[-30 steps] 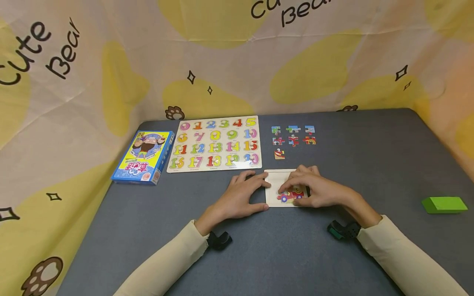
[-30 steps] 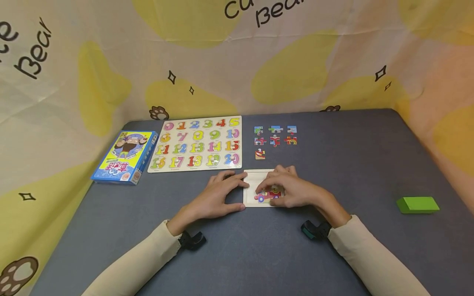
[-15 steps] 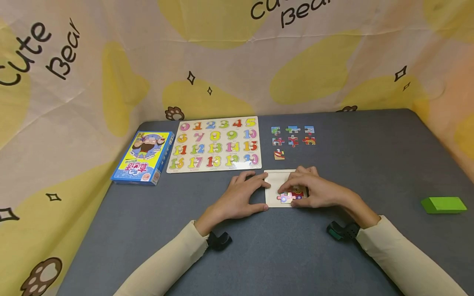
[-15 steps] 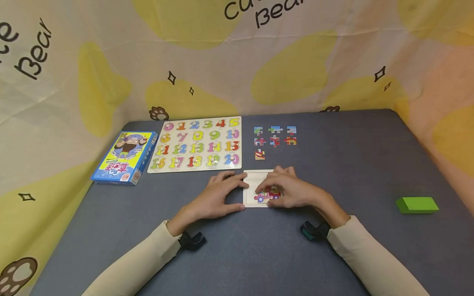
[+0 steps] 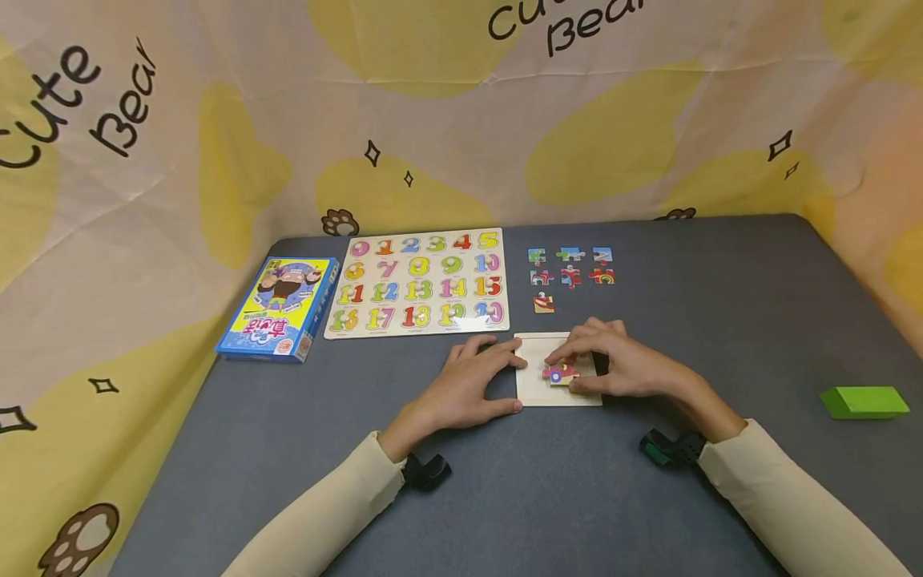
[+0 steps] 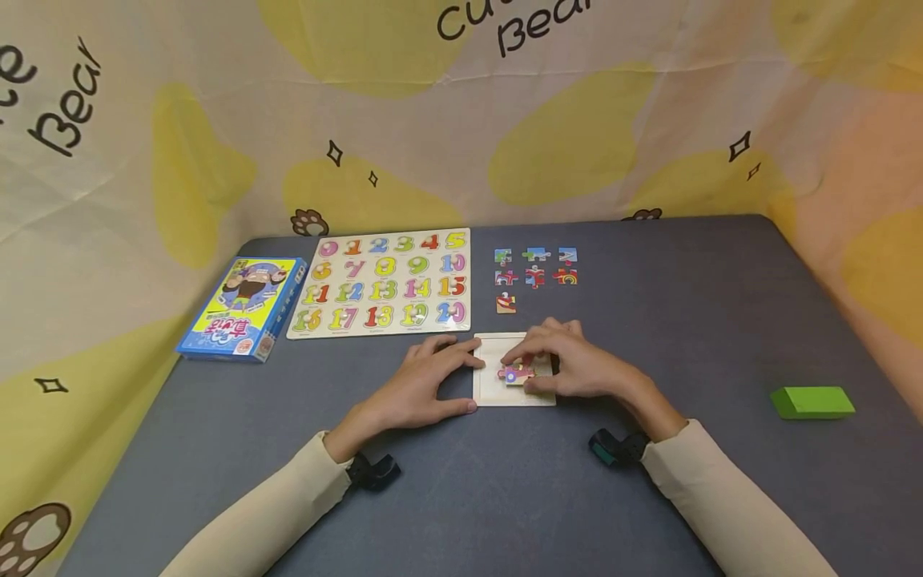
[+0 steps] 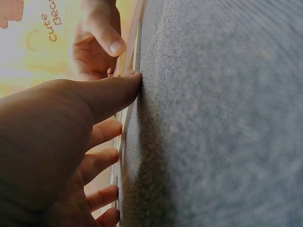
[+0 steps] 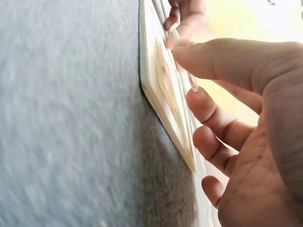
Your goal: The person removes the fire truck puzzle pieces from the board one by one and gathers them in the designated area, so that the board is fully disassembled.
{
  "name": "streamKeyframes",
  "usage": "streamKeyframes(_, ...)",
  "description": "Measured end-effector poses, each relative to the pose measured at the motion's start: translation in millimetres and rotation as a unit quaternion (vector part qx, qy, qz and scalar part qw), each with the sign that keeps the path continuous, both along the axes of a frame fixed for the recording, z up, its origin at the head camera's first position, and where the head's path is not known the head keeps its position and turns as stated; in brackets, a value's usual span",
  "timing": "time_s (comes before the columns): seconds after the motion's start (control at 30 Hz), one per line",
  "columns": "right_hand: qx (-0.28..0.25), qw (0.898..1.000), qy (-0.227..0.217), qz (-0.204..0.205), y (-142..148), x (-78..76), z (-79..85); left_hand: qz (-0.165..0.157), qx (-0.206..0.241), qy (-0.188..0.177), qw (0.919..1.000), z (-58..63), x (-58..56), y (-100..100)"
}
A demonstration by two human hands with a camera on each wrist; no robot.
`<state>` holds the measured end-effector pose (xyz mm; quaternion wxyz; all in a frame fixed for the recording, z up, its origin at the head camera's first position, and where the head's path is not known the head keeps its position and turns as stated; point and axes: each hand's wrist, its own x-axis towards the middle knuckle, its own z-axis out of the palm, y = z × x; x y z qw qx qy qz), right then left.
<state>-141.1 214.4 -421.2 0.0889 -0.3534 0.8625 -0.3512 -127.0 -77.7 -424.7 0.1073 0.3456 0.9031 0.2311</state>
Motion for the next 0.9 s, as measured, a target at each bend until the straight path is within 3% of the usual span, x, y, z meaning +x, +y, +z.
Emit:
streamKeyframes(0.4,-0.034,0.998,0.008,-0.056,23,-22.8,-5.2,-0.003,0.006,0.003,1.0000,1.4,2.1,-1)
streamKeyframes(0.9,0.004,0.995,0.011,-0.100,34,-52.3,-7.4,-0.002,0.010,-0.001,0.9999,3.2,2.7,-1)
